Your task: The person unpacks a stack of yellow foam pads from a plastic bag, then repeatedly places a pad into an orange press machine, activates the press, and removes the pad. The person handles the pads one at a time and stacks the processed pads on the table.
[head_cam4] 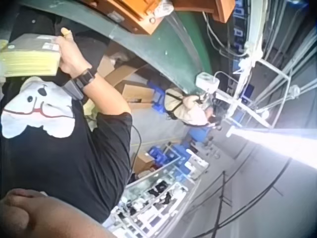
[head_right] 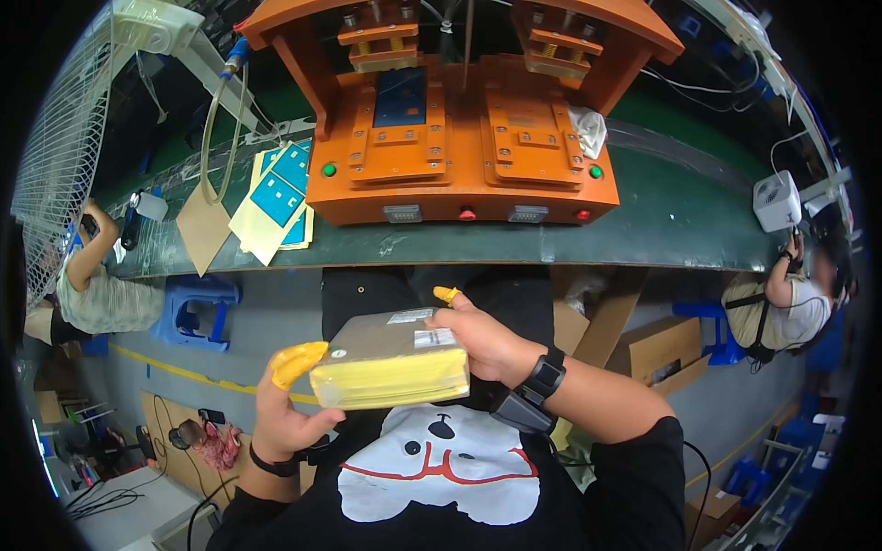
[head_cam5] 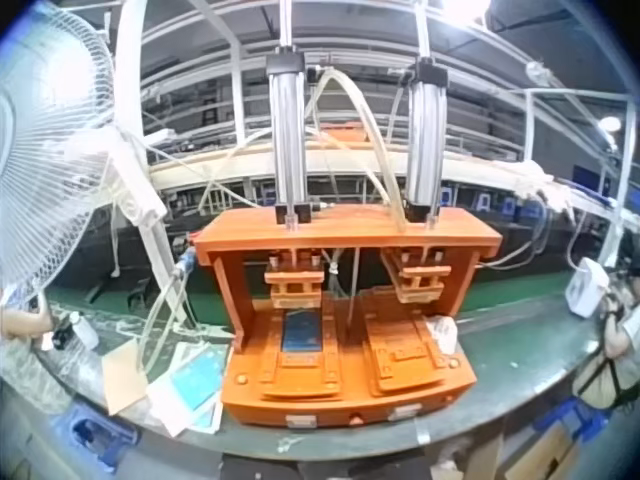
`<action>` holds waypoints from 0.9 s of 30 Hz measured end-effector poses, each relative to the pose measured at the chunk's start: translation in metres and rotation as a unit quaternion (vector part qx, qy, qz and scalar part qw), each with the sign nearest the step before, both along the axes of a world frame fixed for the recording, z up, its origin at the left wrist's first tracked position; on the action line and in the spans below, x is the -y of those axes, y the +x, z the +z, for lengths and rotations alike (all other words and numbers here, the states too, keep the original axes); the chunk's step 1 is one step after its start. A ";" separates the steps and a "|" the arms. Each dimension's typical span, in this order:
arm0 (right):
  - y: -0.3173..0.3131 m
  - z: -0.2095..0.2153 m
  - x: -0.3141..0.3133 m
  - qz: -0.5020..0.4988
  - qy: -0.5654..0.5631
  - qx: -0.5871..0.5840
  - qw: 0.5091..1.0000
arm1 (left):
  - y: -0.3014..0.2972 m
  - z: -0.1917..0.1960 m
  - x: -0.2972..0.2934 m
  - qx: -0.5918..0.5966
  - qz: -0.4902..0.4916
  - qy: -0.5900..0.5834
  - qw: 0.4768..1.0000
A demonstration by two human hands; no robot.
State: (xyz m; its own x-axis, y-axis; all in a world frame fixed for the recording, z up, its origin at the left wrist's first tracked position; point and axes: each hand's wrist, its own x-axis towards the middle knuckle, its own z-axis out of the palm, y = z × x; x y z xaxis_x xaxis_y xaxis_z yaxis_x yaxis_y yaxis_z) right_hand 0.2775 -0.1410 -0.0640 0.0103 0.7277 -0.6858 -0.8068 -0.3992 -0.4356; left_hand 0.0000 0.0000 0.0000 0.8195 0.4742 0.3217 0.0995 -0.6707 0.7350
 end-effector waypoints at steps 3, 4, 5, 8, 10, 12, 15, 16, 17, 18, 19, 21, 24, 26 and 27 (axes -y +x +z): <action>0.003 0.003 0.004 -0.019 0.000 -0.013 1.000 | 0.017 0.013 -0.001 -0.018 0.000 0.035 0.999; 0.002 0.001 0.004 -0.027 0.000 -0.022 0.999 | 0.022 0.016 -0.006 -0.027 -0.020 0.036 0.999; 0.003 -0.002 0.003 -0.035 0.000 -0.030 0.999 | 0.026 0.020 -0.012 -0.037 -0.039 0.037 0.998; 0.011 -0.011 0.011 -0.022 0.014 -0.062 0.998 | 0.041 0.034 -0.022 -0.077 -0.088 0.072 0.991; 0.014 -0.008 0.016 -0.031 0.002 -0.067 0.997 | 0.050 0.037 -0.026 -0.087 -0.102 0.051 0.990; 0.018 -0.004 0.024 -0.042 -0.014 -0.070 0.997 | 0.061 0.037 -0.029 -0.088 -0.119 0.032 0.988; 0.026 0.006 0.038 -0.058 -0.045 -0.037 0.997 | 0.080 0.033 -0.031 -0.079 -0.147 -0.001 0.986; 0.030 0.009 0.045 -0.069 -0.047 -0.030 0.996 | 0.089 0.031 -0.029 -0.077 -0.156 -0.014 0.985; 0.034 0.009 0.054 -0.087 -0.049 -0.028 0.995 | 0.098 0.028 -0.027 -0.075 -0.165 -0.027 0.983; 0.039 0.009 0.064 -0.105 -0.052 -0.024 0.993 | 0.109 0.024 -0.024 -0.062 -0.176 -0.028 0.982; 0.043 0.010 0.075 -0.124 -0.055 -0.020 0.991 | 0.120 0.018 -0.022 -0.048 -0.187 -0.030 0.981; 0.046 0.010 0.093 -0.169 -0.079 -0.008 0.982 | 0.139 0.005 -0.012 -0.044 -0.184 -0.087 0.978; 0.044 0.011 0.108 -0.228 -0.090 0.024 0.969 | 0.155 -0.009 0.007 -0.064 -0.129 -0.173 0.974; 0.039 0.000 0.118 -0.260 -0.092 0.047 0.960 | 0.164 -0.017 0.014 -0.086 -0.118 -0.165 0.975; 0.034 -0.003 0.123 -0.277 -0.093 0.058 0.955 | 0.168 -0.024 0.016 -0.098 -0.112 -0.161 0.976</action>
State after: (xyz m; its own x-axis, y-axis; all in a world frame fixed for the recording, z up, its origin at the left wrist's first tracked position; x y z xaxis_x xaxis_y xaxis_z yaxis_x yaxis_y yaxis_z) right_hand 0.3119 -0.2635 -0.0669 0.4420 0.4546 -0.7733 -0.8668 -0.0054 -0.4986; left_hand 0.1676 -0.0158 -0.0236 0.9451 0.3266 0.0122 0.1366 -0.4287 0.8931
